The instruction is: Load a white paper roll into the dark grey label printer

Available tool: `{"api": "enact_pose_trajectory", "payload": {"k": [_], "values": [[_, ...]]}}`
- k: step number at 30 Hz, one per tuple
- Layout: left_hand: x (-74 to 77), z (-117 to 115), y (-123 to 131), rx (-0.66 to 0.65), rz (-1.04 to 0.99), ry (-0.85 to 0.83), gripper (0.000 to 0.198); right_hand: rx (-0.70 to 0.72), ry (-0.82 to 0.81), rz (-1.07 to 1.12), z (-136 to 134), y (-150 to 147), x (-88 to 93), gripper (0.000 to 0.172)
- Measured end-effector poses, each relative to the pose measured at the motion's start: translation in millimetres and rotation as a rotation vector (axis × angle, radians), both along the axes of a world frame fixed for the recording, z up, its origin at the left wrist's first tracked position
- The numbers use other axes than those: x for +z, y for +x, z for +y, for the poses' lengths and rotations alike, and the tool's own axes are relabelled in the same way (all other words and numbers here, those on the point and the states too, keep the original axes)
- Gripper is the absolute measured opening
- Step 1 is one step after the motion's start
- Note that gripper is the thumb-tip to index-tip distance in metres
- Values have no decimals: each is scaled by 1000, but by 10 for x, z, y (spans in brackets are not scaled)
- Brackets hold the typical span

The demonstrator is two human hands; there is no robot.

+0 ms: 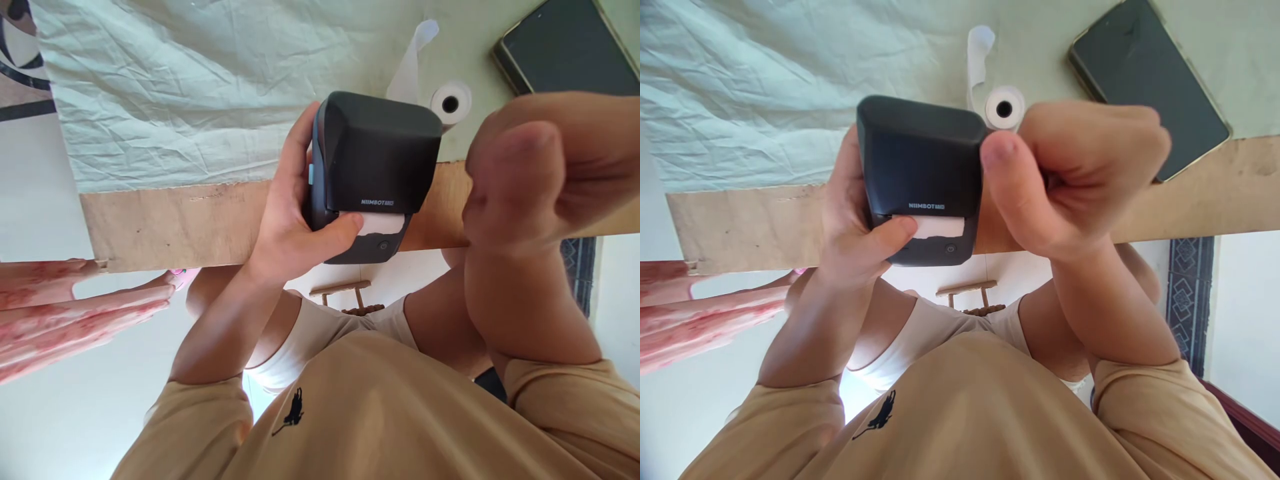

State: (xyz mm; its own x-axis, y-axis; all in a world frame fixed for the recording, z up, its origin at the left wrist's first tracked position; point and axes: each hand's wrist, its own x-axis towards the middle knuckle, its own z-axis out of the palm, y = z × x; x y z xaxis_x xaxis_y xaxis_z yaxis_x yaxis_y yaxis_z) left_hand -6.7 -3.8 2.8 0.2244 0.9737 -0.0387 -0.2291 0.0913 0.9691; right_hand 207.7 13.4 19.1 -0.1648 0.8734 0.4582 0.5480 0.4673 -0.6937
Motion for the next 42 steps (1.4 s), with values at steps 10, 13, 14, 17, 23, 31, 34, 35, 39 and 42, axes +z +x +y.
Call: {"api": "enact_pose_trajectory", "payload": {"k": [10,13,14,17,23,31,34,35,39,42], "values": [[38,-17,38,24,-47,-94,48,211,-223,36,106,-2,-53,84],[22,-17,46,19,-59,-100,37,242,-349,-14,114,34,-75,90],[23,-15,48,25,-69,-99,35,251,-379,-29,116,44,-75,90],[53,1,48,22,-57,-137,36,237,-399,-36,122,47,-60,88],[43,23,45,23,-72,-200,44,207,-395,-8,144,-16,-21,85],[-16,6,41,-8,-117,-65,40,166,-495,34,128,-42,-12,89],[-57,41,60,1,-164,-95,36,146,-490,22,115,-57,-11,94],[-102,59,66,2,-201,-95,36,146,-480,12,111,-63,-13,95],[-303,121,68,16,-339,-34,50,163,-403,-28,107,-74,-28,93],[-274,102,66,61,-276,-80,50,183,-361,-32,110,-50,-51,86]]}}
